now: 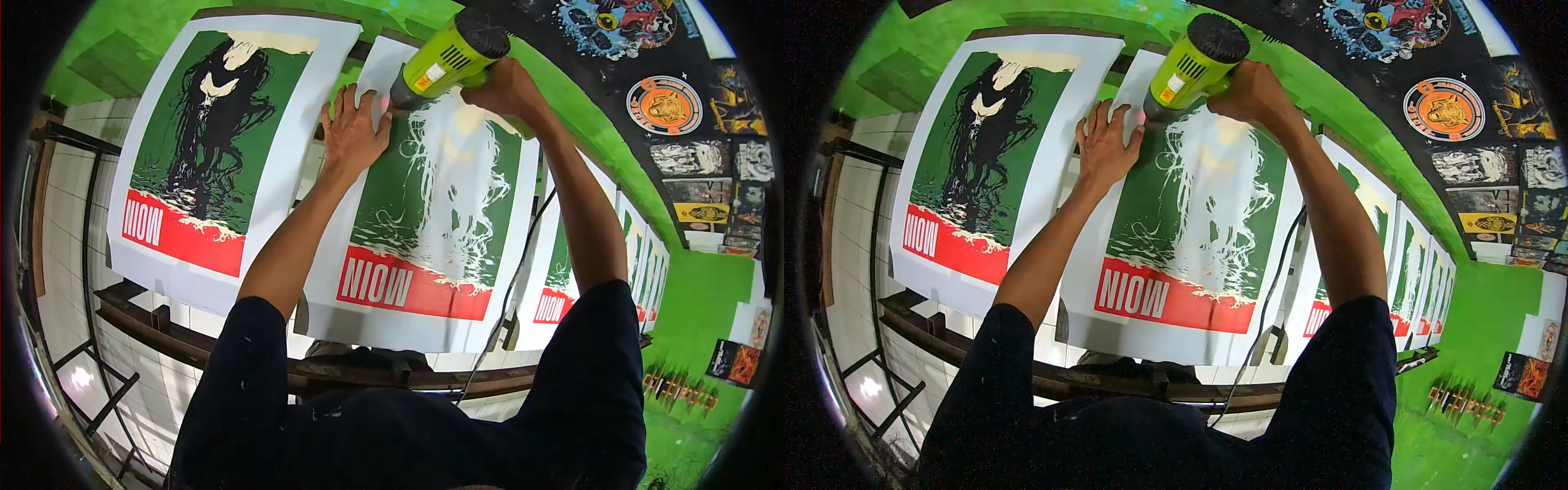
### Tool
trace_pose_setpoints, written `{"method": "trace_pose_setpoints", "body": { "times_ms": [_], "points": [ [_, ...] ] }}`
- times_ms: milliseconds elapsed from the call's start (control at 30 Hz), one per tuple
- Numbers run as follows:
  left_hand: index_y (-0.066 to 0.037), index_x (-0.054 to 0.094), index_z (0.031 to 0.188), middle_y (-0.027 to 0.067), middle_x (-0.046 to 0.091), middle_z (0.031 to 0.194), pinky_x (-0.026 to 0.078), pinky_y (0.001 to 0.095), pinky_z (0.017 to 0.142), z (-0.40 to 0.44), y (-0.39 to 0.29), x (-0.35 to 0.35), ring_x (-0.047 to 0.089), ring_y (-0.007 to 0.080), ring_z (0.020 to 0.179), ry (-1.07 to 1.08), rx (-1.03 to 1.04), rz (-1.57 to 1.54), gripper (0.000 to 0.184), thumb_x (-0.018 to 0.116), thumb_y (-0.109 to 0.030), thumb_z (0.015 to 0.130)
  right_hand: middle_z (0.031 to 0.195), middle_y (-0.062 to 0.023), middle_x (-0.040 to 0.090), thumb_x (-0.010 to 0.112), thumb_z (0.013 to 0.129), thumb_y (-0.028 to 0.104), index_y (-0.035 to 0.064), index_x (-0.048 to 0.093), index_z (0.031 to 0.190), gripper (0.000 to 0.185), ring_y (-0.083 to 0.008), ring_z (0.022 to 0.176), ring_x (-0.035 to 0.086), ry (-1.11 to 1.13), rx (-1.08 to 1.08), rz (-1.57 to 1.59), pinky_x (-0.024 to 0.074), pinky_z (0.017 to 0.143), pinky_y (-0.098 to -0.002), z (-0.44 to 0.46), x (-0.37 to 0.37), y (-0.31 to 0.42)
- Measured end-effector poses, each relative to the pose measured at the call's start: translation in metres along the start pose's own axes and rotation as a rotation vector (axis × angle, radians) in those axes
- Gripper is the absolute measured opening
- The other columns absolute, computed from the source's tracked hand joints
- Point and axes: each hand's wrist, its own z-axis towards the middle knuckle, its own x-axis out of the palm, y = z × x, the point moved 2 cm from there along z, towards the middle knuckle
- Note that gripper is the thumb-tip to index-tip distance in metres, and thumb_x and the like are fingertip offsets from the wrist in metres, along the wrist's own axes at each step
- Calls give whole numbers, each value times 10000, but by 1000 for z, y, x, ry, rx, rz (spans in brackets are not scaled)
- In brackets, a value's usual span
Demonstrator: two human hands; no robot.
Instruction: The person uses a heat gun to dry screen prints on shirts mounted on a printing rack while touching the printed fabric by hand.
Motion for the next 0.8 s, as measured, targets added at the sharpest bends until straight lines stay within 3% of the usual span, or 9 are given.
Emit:
{"method": "trace_pose_setpoints", "body": {
  "times_ms": [133,300,400,567,667,800],
  "points": [
    [-76,555,1324,196,463,1417,210,559,1133,3,-2,3,367,354,1396,-20,0,-14,526,607,-387,903,899,-179,736,752,665,238,86,719,1078,441,-323,832,722,27,82,-219,567,784,-396,17,5,-10],
    [-71,556,1321,195,453,1427,211,563,1132,7,-1,4,365,358,1395,-5,-15,-18,524,606,-384,903,869,-178,734,762,659,266,92,719,1078,455,-333,800,722,-38,4,-103,570,756,-389,24,5,-18],
    [-71,554,1322,195,445,1434,213,567,1132,6,-4,3,361,361,1398,17,-19,-25,524,605,-384,904,882,-231,718,713,638,314,30,730,916,397,-383,860,708,-93,60,-214,571,822,-422,41,13,-29],
    [-74,551,1322,197,434,1443,216,578,1131,8,-7,4,352,365,1405,27,-29,-31,520,601,-386,909,894,-203,727,711,637,339,46,738,902,396,-361,842,716,-127,48,-240,578,782,-417,53,16,-30],
    [-77,550,1323,197,431,1446,216,581,1131,8,-5,4,350,366,1406,29,-32,-27,517,598,-387,912,916,-192,731,708,639,350,56,738,929,414,-353,862,716,-10,104,-110,564,837,-428,57,12,-29],
    [-79,550,1324,196,429,1450,213,582,1132,7,-7,7,352,367,1406,31,-29,-31,516,596,-389,914,931,-200,730,706,643,364,55,734,960,443,-348,904,713,-105,65,-177,539,903,-426,56,17,-36]
  ]
}}
